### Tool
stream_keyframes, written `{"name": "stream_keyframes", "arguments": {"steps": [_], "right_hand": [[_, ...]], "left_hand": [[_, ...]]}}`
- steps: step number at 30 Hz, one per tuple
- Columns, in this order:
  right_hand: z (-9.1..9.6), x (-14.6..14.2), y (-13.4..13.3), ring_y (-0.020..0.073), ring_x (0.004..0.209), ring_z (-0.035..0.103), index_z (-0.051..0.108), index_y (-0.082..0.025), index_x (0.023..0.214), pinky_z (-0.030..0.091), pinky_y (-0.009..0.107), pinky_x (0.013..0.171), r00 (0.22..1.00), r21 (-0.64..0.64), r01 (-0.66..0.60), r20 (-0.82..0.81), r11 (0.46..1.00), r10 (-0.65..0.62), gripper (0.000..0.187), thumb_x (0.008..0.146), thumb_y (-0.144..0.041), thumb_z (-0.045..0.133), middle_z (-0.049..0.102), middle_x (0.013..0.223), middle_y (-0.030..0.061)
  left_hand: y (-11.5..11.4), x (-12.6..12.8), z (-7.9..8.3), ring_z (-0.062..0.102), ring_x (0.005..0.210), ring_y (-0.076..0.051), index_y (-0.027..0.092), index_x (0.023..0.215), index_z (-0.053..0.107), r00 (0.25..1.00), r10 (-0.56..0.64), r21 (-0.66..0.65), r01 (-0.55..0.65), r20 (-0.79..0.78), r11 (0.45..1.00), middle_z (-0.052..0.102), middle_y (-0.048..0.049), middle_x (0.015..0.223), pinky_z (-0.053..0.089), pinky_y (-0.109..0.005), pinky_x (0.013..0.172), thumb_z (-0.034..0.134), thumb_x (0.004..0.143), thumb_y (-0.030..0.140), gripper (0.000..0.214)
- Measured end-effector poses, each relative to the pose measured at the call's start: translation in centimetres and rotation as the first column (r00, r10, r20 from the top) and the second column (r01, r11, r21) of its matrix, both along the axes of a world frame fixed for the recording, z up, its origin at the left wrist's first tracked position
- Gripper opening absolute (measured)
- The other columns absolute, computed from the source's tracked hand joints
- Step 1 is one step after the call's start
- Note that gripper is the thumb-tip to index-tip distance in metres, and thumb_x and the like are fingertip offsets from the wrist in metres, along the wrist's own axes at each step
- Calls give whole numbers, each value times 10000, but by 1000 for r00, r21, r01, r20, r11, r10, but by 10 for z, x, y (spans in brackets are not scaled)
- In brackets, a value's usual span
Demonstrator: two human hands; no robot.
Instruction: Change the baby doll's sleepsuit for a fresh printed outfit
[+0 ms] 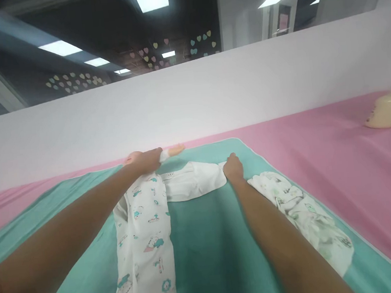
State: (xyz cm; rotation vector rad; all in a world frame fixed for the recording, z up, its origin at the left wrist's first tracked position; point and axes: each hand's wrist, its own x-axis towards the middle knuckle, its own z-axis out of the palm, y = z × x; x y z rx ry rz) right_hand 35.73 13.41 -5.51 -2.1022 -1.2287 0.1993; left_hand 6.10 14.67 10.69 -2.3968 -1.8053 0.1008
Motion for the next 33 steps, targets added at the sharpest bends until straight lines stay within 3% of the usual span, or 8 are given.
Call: {"name": "stream_keyframes", "arguments": {"steps": [10,15,18,21,23,25,27,33], "right_hand": [[-2,1,5,276,893,569,503,-124,946,403,362,721,997,-53,-24,69,998,28,255,871,-281,316,593,913,162],[3,1,-2,255,879,557,527,-135,873,408,372,741,995,-2,-61,82,998,61,251,859,-294,334,575,880,147],[15,-10,-12,254,1003,495,516,-134,920,374,401,843,987,128,-126,120,984,111,279,875,-313,307,525,1018,160],[25,-47,-26,211,1104,426,514,-173,969,310,372,957,952,246,-281,193,928,237,255,876,-327,333,502,1103,106],[26,-84,-35,166,1087,445,514,-208,1006,321,315,966,889,307,-458,169,834,426,257,873,-364,359,518,1099,58],[20,-122,-41,162,1075,466,459,-209,1139,364,308,934,695,406,-648,-30,644,718,365,854,-430,398,490,1162,70],[11,-150,-43,179,1144,417,362,-208,1253,374,321,930,519,428,-715,-205,553,830,553,796,-493,486,391,1270,101],[7,-160,-31,178,1047,442,275,-213,1312,368,354,912,460,390,-720,-352,574,815,855,618,-510,675,421,1187,93]], "left_hand": [[-23,59,-56,518,1028,-258,190,1080,495,958,-286,-14,286,-13,958,550,-106,1124,409,-394,846,523,775,273,318],[-37,-3,-47,533,1016,-218,263,1215,416,958,-239,58,233,158,971,527,-48,1206,424,-354,839,378,856,377,379],[-56,-57,-61,503,1075,-198,234,1144,482,806,-125,184,20,579,983,534,-44,1199,388,-320,912,355,863,431,366],[-73,-98,-90,446,1167,-201,187,1176,466,567,20,45,-100,823,994,504,-73,1247,354,-309,974,388,841,494,461],[-80,-114,-106,424,1196,-200,182,1232,424,465,84,-52,-81,881,995,464,-84,1296,338,-310,998,398,838,506,511],[-84,-124,-112,391,1225,-199,204,1294,362,400,86,-109,35,912,993,397,-80,1357,336,-306,1003,442,821,504,566],[-86,-129,-110,363,1244,-206,234,1335,308,356,76,-144,169,931,975,344,-74,1391,352,-303,992,513,786,490,639],[-87,-125,-99,367,1224,-244,247,1347,275,363,34,-127,234,931,964,323,-95,1385,413,-304,910,659,669,420,798]]}}
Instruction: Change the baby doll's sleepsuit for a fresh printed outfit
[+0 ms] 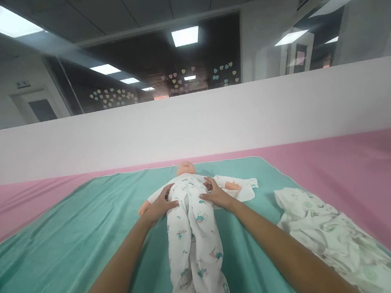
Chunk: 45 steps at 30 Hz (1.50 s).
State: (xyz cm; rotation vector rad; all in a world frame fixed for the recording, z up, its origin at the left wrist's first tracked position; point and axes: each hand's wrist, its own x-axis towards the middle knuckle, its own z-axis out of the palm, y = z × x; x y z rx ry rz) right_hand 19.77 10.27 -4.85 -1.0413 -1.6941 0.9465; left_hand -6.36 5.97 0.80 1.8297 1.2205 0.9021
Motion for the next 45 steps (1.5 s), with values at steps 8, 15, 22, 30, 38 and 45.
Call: {"name": "stream_keyframes", "arguments": {"steps": [8,15,22,30,38,45], "right_hand": [[15,-3,-24,230,891,514,609,-165,877,395,369,822,981,89,95,163,991,-109,449,678,-566,579,578,875,53],[23,12,-42,169,737,495,573,-168,865,399,298,690,954,4,-109,282,994,103,460,684,-590,558,549,795,17],[27,7,-66,113,626,404,462,-167,620,276,217,559,929,54,-61,369,997,37,316,687,-447,595,424,625,-46],[36,6,-120,174,831,515,503,-197,1013,393,251,668,963,-127,-188,171,974,208,491,625,-441,680,567,977,17],[30,-10,-164,137,630,466,498,-178,672,341,239,551,971,-40,-2,238,999,12,316,733,-482,556,507,637,-21],[29,5,-215,254,1125,426,257,-247,1301,399,358,886,947,-80,-258,175,963,268,911,555,-426,747,383,1280,89]], "left_hand": [[-9,7,4,543,903,-235,163,925,561,940,180,164,-136,-291,977,596,-52,954,420,-303,747,563,688,493,407],[-38,-18,14,524,986,-240,211,1172,466,913,-87,-57,70,-399,996,546,-56,1115,407,-272,756,679,566,523,714],[-52,-4,4,511,703,-178,180,688,527,928,101,210,-25,-357,977,540,5,704,350,-250,596,588,676,431,259],[-102,0,5,529,884,-206,196,1055,477,981,12,-29,-18,-193,999,557,-26,989,420,-253,688,633,624,502,552],[-142,15,-5,523,706,-194,178,688,511,893,250,180,-195,-374,964,550,-16,698,389,-292,639,501,750,383,215],[-196,20,-3,444,1090,-262,231,1285,335,982,-47,92,65,-184,994,451,-98,1207,396,-343,890,745,529,452,887]]}}
